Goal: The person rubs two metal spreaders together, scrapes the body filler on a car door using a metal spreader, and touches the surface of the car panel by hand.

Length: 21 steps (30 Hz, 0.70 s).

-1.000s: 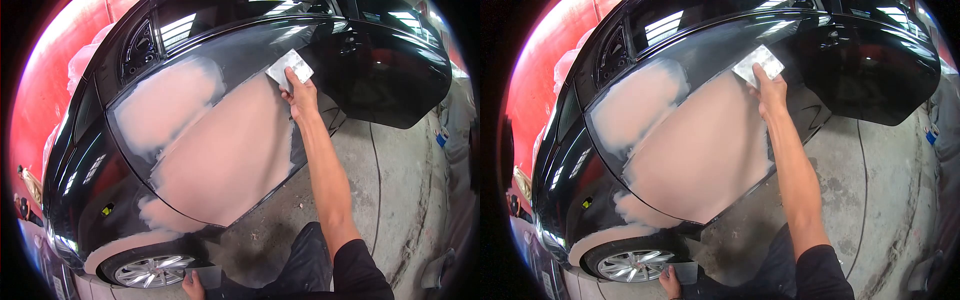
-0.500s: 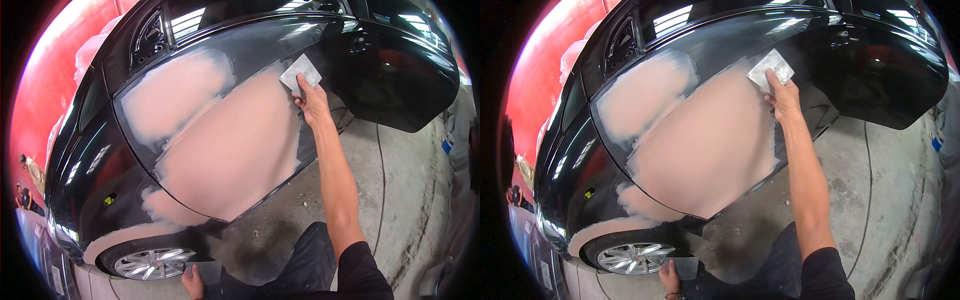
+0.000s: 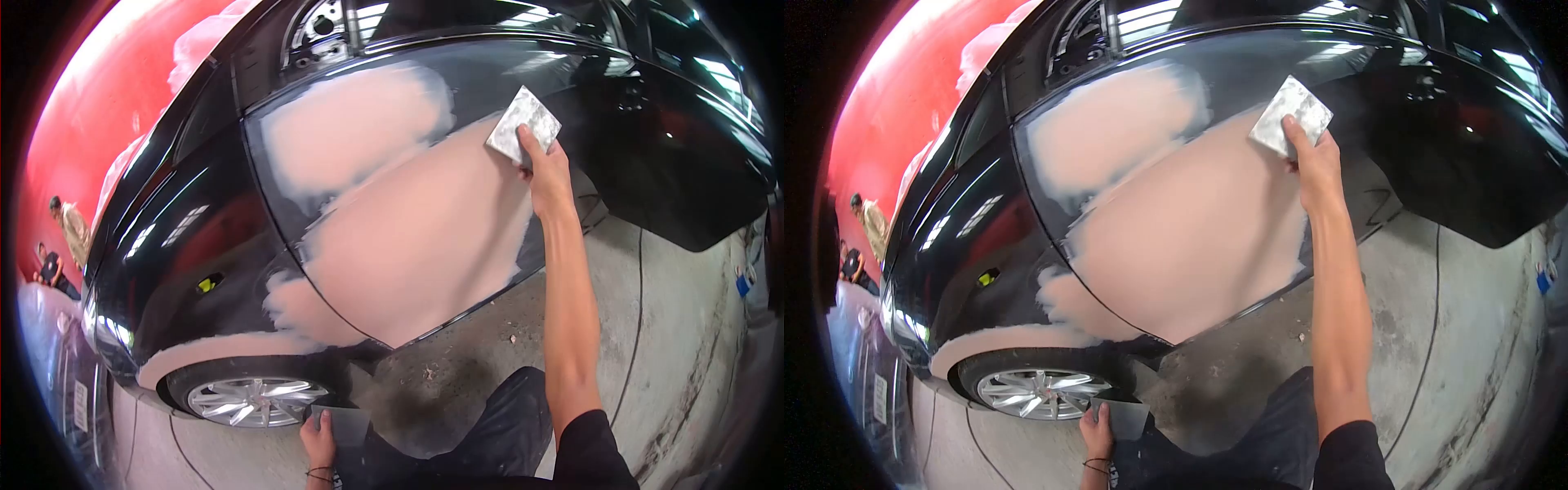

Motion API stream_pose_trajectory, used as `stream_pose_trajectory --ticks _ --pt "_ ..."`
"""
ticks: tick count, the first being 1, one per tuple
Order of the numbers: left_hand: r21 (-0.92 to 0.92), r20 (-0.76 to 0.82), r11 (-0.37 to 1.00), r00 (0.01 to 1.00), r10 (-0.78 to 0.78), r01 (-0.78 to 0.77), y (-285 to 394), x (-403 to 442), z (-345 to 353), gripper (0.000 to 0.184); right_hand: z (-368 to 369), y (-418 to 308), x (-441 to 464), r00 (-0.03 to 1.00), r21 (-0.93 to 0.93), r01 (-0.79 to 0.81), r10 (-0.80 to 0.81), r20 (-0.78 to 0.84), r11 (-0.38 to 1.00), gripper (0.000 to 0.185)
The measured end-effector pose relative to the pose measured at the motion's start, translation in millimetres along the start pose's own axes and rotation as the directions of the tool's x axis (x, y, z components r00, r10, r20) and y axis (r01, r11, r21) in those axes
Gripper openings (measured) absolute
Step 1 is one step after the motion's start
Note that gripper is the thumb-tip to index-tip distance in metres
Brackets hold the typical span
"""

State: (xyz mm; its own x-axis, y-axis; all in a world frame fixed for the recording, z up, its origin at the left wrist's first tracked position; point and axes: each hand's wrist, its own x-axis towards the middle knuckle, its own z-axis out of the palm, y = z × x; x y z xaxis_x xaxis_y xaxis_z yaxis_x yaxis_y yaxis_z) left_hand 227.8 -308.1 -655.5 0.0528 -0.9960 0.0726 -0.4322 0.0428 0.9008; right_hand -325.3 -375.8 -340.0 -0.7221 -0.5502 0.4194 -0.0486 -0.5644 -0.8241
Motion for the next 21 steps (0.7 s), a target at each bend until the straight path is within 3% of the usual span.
stream_pose_trajectory --ticks 5,9,17,21 --pt "-0.084 0.019 0.996 1.000 -0.019 0.020 -2.2 -0.6 0.4 0.033 71.9 14.1 -84.5 0.988 -0.074 0.034 -0.023 0.150 0.997 0.038" --pt "-0.077 0.032 0.996 0.999 -0.036 0.038 -12.0 1.8 -0.7 0.032 110.8 38.7 -133.0 0.956 -0.131 0.150 -0.110 0.272 0.980 0.039" --pt "-0.232 0.034 0.972 0.999 -0.030 0.037 -22.3 3.7 -1.9 0.029 117.3 27.2 -146.3 0.969 -0.042 0.001 0.009 0.246 0.999 0.039" --pt "-0.237 0.032 0.971 0.999 -0.030 0.037 -34.0 6.6 -4.6 0.028 127.7 34.7 -166.3 0.984 0.205 -0.166 0.149 0.099 0.965 0.039"
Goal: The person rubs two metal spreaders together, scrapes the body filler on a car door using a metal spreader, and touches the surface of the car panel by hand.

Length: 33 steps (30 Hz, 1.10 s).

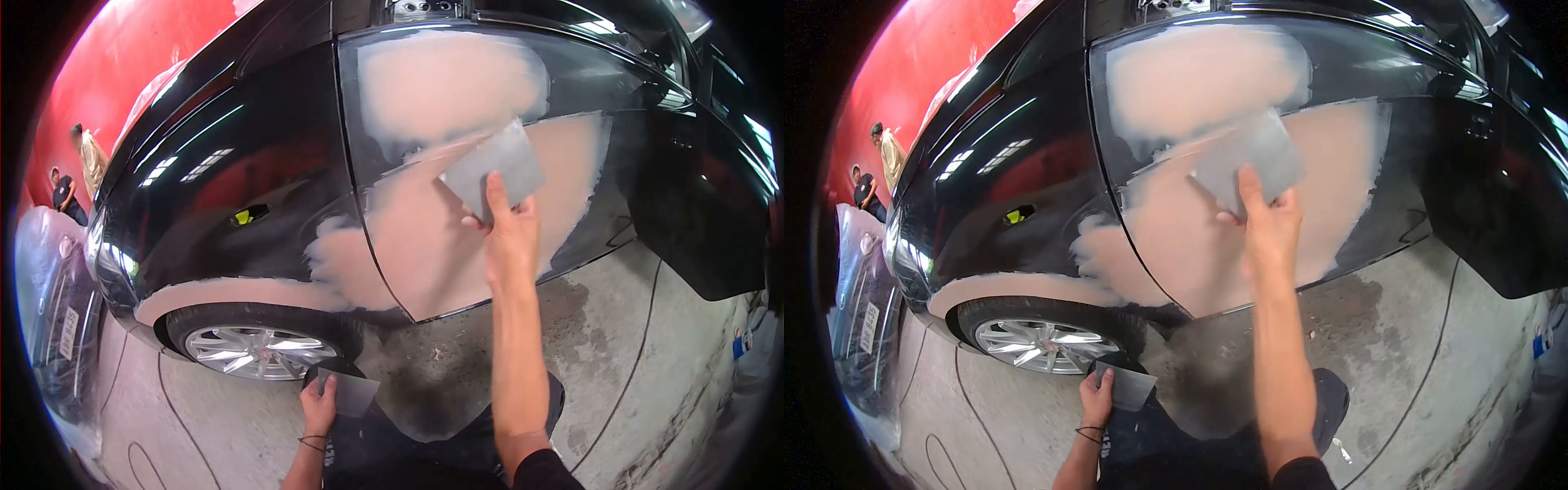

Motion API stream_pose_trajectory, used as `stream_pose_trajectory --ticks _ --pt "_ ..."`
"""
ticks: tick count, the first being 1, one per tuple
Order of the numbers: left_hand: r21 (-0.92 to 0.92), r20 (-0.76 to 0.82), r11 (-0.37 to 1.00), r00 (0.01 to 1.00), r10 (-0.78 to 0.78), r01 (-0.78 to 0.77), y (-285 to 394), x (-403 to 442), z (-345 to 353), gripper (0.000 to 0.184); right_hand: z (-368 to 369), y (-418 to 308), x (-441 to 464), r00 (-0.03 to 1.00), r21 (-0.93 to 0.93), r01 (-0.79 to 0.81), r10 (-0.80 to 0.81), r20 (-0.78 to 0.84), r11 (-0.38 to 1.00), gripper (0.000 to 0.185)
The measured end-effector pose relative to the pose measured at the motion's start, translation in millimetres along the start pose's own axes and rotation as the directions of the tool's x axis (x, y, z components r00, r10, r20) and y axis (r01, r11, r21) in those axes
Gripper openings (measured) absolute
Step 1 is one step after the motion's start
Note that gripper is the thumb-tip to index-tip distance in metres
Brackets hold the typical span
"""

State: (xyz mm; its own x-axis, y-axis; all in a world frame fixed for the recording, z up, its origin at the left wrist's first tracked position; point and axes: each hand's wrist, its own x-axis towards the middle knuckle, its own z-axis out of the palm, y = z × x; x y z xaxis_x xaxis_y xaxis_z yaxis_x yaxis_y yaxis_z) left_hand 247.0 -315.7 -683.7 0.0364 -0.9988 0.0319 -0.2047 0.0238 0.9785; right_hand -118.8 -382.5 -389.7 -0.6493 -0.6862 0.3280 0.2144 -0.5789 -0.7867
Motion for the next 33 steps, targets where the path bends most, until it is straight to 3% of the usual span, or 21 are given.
stream_pose_trajectory --ticks 2,5,12,23,26,28,33 --pt "-0.003 0.001 1.000 1.000 -0.008 0.008 -1.6 -0.4 4.0 0.028 7.9 23.1 -18.5 0.991 0.151 -0.112 0.122 -0.062 0.982 0.040" --pt "0.010 0.017 1.000 1.000 -0.020 0.020 1.3 0.0 0.7 0.029 21.8 44.0 -34.7 0.995 0.190 -0.080 0.089 -0.040 0.979 0.042" --pt "-0.002 0.008 0.999 0.999 -0.044 0.044 8.1 -3.3 1.5 0.029 21.6 30.5 -22.1 1.000 0.052 -0.009 0.011 -0.020 0.999 0.040" --pt "0.031 0.004 1.000 1.000 -0.005 0.005 10.1 4.9 3.4 0.032 26.5 32.7 -29.8 0.999 0.050 -0.046 0.046 0.005 0.998 0.037" --pt "0.089 0.027 0.995 0.999 -0.037 0.035 6.3 -6.4 -2.2 0.031 47.8 16.5 -17.7 0.999 0.076 0.038 -0.039 0.013 0.996 0.039" --pt "0.079 0.017 0.995 0.998 -0.054 0.052 35.5 -5.3 1.8 0.031 49.5 26.2 -27.7 1.000 0.101 0.007 -0.009 0.017 0.995 0.039" --pt "0.017 0.011 1.000 1.000 -0.018 0.018 14.3 -2.3 -0.4 0.031 36.9 52.0 -50.0 0.998 0.066 -0.048 0.050 -0.030 0.997 0.041"
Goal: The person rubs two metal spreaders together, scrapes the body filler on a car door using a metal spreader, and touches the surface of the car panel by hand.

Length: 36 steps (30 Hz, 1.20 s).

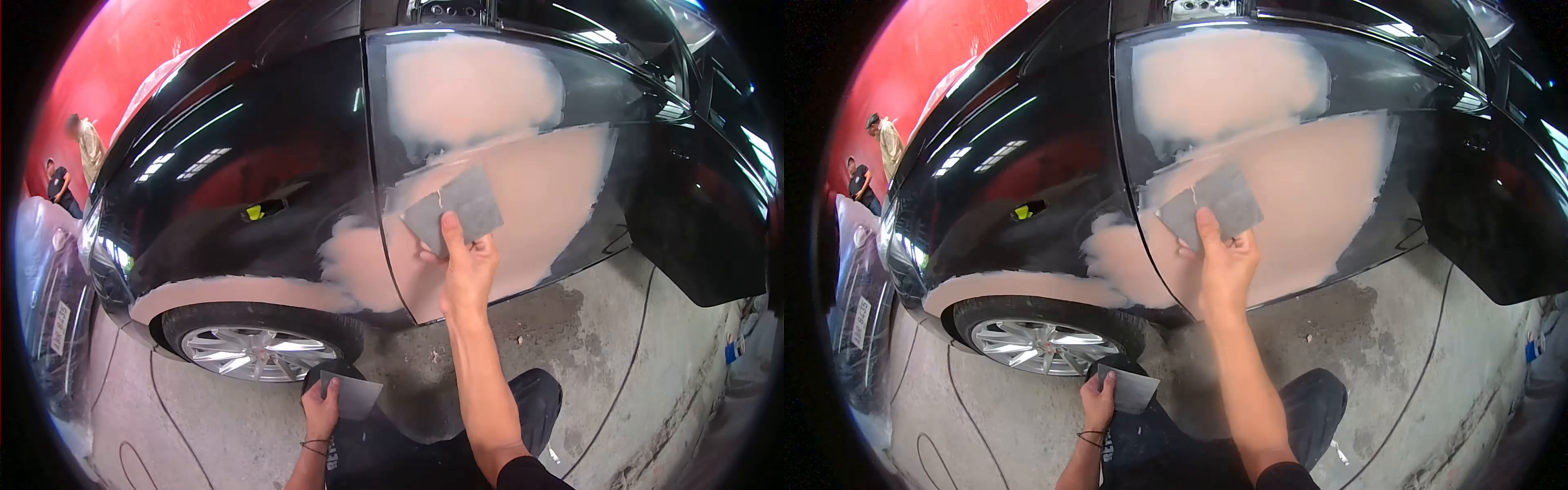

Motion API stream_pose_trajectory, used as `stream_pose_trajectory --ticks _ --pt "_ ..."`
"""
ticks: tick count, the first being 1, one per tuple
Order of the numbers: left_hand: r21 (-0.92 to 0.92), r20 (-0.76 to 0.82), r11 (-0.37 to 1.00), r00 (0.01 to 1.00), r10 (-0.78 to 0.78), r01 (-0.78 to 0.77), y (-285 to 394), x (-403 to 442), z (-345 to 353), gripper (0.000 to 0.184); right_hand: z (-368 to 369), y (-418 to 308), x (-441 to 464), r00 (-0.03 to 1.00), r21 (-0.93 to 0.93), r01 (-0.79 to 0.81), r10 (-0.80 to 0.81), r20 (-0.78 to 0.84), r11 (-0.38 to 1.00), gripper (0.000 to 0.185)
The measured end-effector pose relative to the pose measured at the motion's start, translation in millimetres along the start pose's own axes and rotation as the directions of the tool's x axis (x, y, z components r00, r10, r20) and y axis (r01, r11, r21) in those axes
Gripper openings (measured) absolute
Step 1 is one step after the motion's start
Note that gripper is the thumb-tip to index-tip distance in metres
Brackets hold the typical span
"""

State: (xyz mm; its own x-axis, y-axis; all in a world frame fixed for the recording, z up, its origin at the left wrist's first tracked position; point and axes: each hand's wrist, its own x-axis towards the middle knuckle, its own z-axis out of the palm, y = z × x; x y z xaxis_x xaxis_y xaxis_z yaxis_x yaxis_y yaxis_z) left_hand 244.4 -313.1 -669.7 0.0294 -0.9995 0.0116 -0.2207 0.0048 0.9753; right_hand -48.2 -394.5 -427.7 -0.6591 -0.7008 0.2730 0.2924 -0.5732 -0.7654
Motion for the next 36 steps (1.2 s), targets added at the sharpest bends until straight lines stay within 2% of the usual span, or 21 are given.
stream_pose_trajectory --ticks 5,8,11,13,17,20,22,24,25,27,28,31,34,36 --pt "-0.068 0.026 0.997 0.999 -0.031 0.033 -4.2 -1.9 -2.8 0.030 7.5 -9.4 8.1 1.000 0.028 -0.015 0.015 0.005 0.999 0.041" --pt "-0.068 0.012 0.998 1.000 -0.001 0.002 -14.1 6.5 -0.5 0.030 9.8 -6.5 4.1 0.998 0.024 -0.002 0.003 -0.058 1.000 0.041" --pt "-0.050 0.040 0.998 0.998 -0.045 0.047 -14.1 -6.8 -9.2 0.030 9.8 -19.3 21.6 0.996 -0.025 0.085 -0.085 0.003 0.996 0.040" --pt "-0.074 0.043 0.996 0.998 -0.042 0.045 -5.6 -1.4 -7.3 0.030 10.4 -19.0 15.1 0.999 -0.063 0.032 -0.032 0.004 0.998 0.041" --pt "0.030 0.019 1.000 1.000 0.004 -0.004 -0.4 -0.5 -5.6 0.031 -6.1 -27.2 18.2 0.998 -0.125 0.056 -0.060 -0.032 0.991 0.041" --pt "-0.016 -0.008 1.000 1.000 0.008 -0.008 -6.1 -0.1 -5.8 0.034 -45.2 -61.0 75.1 0.986 -0.161 0.107 -0.126 -0.111 0.981 0.042" --pt "0.007 -0.009 1.000 1.000 0.011 -0.011 -9.4 0.7 -8.5 0.035 -73.1 -94.1 118.5 0.975 -0.194 0.184 -0.204 -0.090 0.964 0.042" --pt "0.000 -0.008 1.000 1.000 0.010 -0.010 -3.1 -0.5 -5.4 0.036 -92.1 -128.6 153.9 0.967 -0.355 0.186 -0.234 -0.097 0.916 0.041" --pt "-0.004 -0.012 1.000 1.000 0.008 -0.008 -1.0 -0.4 -4.0 0.036 -97.7 -140.6 168.9 0.957 -0.439 0.236 -0.285 -0.048 0.867 0.041" --pt "0.003 0.000 1.000 1.000 0.007 -0.007 -4.7 1.2 -3.9 0.036 -93.8 -159.2 180.5 0.953 -0.425 0.265 -0.302 -0.022 0.865 0.040" --pt "0.008 0.004 1.000 1.000 0.003 -0.003 -6.2 -0.2 -4.0 0.036 -84.0 -165.5 175.8 0.952 -0.479 0.283 -0.303 0.038 0.831 0.039" --pt "-0.022 -0.021 1.000 1.000 0.005 -0.006 -3.0 -1.6 0.6 0.036 -46.8 -145.4 147.8 0.925 -0.607 0.376 -0.327 0.195 0.700 0.040" --pt "0.007 0.002 0.999 0.999 -0.034 0.034 -3.7 -1.0 -0.6 0.035 -20.8 -139.3 107.6 0.912 -0.564 0.377 -0.192 0.361 0.735 0.045" --pt "-0.008 0.009 1.000 1.000 -0.026 0.026 -15.5 0.6 -2.9 0.033 -26.1 -147.3 122.4 0.938 -0.551 0.347 -0.276 0.209 0.759 0.043"
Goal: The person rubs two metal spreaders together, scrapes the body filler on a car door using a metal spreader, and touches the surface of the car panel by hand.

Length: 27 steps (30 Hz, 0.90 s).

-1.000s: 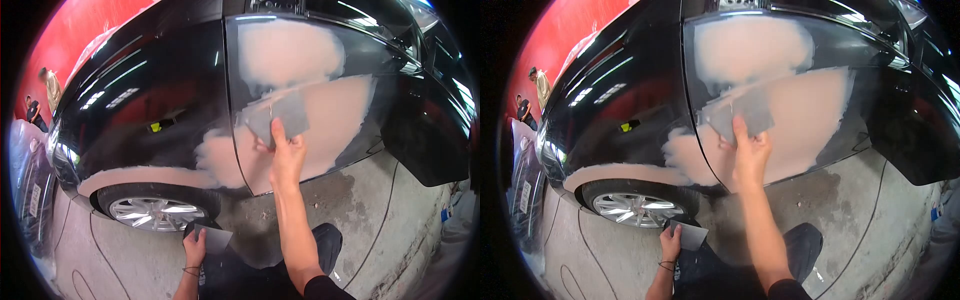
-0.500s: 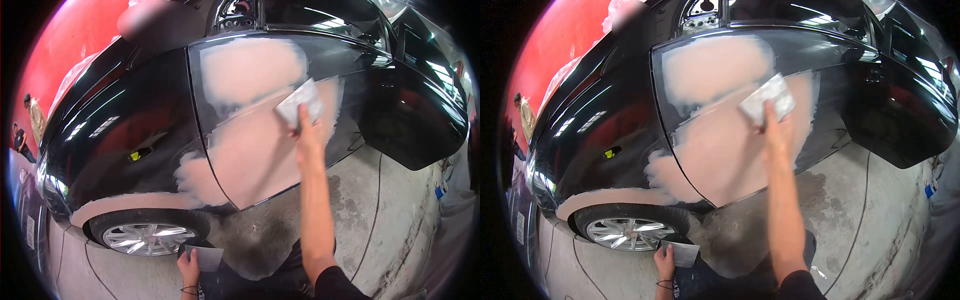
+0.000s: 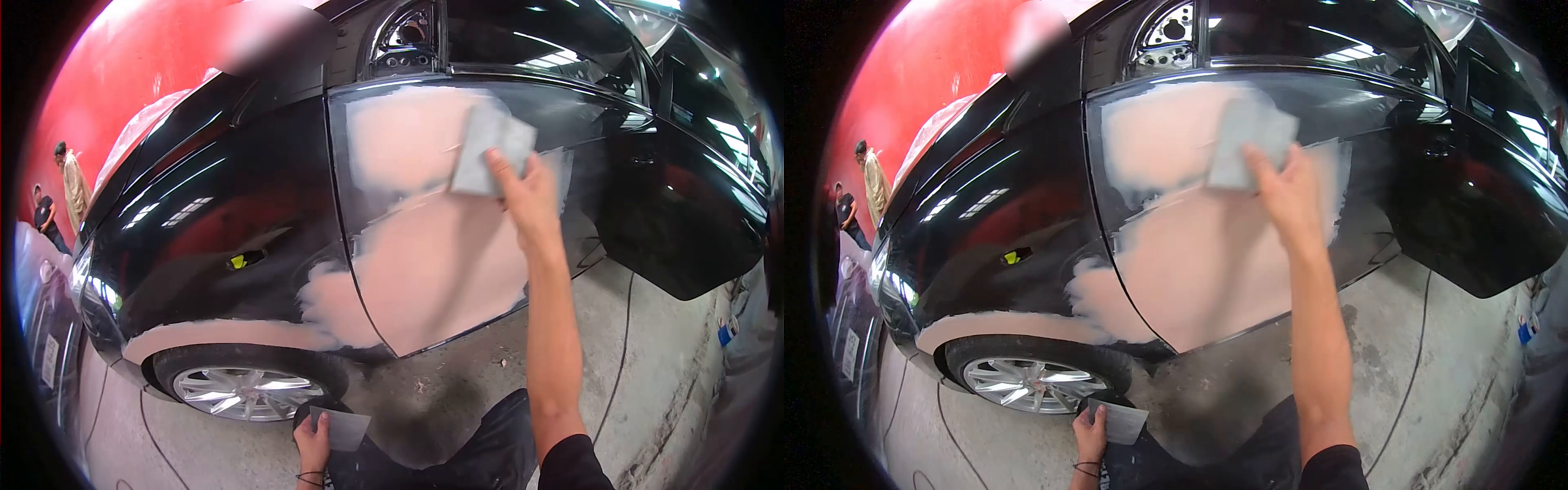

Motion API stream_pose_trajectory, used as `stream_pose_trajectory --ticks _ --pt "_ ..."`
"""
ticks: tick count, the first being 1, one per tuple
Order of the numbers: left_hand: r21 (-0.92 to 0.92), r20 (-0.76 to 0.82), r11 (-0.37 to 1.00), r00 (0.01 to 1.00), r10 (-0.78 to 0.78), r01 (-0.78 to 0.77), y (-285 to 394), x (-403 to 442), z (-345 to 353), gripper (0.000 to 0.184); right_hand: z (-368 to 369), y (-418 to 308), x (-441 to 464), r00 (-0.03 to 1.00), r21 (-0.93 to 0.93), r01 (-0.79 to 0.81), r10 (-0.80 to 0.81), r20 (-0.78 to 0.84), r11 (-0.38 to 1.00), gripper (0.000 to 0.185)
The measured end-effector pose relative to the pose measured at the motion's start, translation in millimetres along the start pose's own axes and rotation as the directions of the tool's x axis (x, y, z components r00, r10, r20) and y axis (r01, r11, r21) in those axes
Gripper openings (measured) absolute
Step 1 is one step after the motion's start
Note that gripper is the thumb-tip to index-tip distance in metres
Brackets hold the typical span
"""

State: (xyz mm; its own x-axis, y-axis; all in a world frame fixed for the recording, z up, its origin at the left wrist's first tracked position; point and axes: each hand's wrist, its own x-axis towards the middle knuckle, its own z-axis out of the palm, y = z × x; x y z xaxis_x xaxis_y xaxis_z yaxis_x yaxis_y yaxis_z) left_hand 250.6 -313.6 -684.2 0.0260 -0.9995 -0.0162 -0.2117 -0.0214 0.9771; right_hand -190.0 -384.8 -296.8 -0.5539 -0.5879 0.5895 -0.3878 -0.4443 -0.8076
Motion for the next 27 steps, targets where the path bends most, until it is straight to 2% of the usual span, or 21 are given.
stream_pose_trajectory --ticks 3,5,8,11,12,15,18,21,22,25,27 --pt "-0.014 -0.013 1.000 1.000 0.022 -0.022 -8.8 2.1 -0.8 0.032 -28.3 9.3 38.9 0.983 0.089 -0.056 0.071 -0.171 0.994 0.037" --pt "-0.009 -0.023 0.999 0.999 0.046 -0.046 -8.9 3.4 1.5 0.031 -33.1 5.4 52.7 0.983 0.167 -0.083 0.108 -0.146 0.982 0.037" --pt "0.015 -0.023 0.997 0.997 0.072 -0.072 -10.8 5.4 2.3 0.032 -11.4 -4.5 53.2 0.994 0.002 -0.072 0.072 -0.078 0.997 0.037" --pt "0.015 -0.013 0.997 0.997 0.073 -0.073 -14.0 6.1 1.7 0.032 21.3 -25.9 33.6 1.000 -0.037 0.005 -0.004 0.018 0.999 0.035" --pt "0.017 -0.014 0.998 0.998 0.067 -0.067 -6.8 3.9 2.3 0.032 20.9 -34.4 30.0 0.999 -0.064 -0.031 0.033 0.025 0.997 0.037" --pt "-0.014 -0.025 0.999 0.998 0.049 -0.049 -7.6 2.8 2.1 0.032 17.3 -27.9 43.8 0.996 0.012 -0.089 0.089 -0.027 0.996 0.043" --pt "0.006 -0.023 0.999 0.998 0.053 -0.053 -8.1 4.2 1.5 0.031 48.5 -18.6 35.9 0.994 -0.175 0.102 -0.107 -0.022 0.979 0.046" --pt "-0.036 -0.014 0.998 0.999 0.050 -0.051 -5.3 1.1 1.3 0.030 66.7 -34.8 21.9 0.988 -0.329 0.125 -0.148 -0.046 0.936 0.049" --pt "-0.070 -0.017 0.996 0.999 0.051 -0.052 -3.2 1.4 1.6 0.030 64.3 -26.5 27.3 0.984 -0.276 0.131 -0.158 -0.077 0.952 0.049" --pt "-0.068 -0.011 0.997 0.999 0.033 -0.034 3.9 -0.5 0.4 0.029 64.4 -29.1 18.6 0.987 -0.140 0.026 -0.047 -0.151 0.990 0.049" --pt "-0.066 -0.008 0.998 1.000 0.018 -0.018 -2.9 1.9 0.3 0.029 63.8 -34.6 13.7 0.992 -0.206 0.048 -0.071 -0.107 0.977 0.046"
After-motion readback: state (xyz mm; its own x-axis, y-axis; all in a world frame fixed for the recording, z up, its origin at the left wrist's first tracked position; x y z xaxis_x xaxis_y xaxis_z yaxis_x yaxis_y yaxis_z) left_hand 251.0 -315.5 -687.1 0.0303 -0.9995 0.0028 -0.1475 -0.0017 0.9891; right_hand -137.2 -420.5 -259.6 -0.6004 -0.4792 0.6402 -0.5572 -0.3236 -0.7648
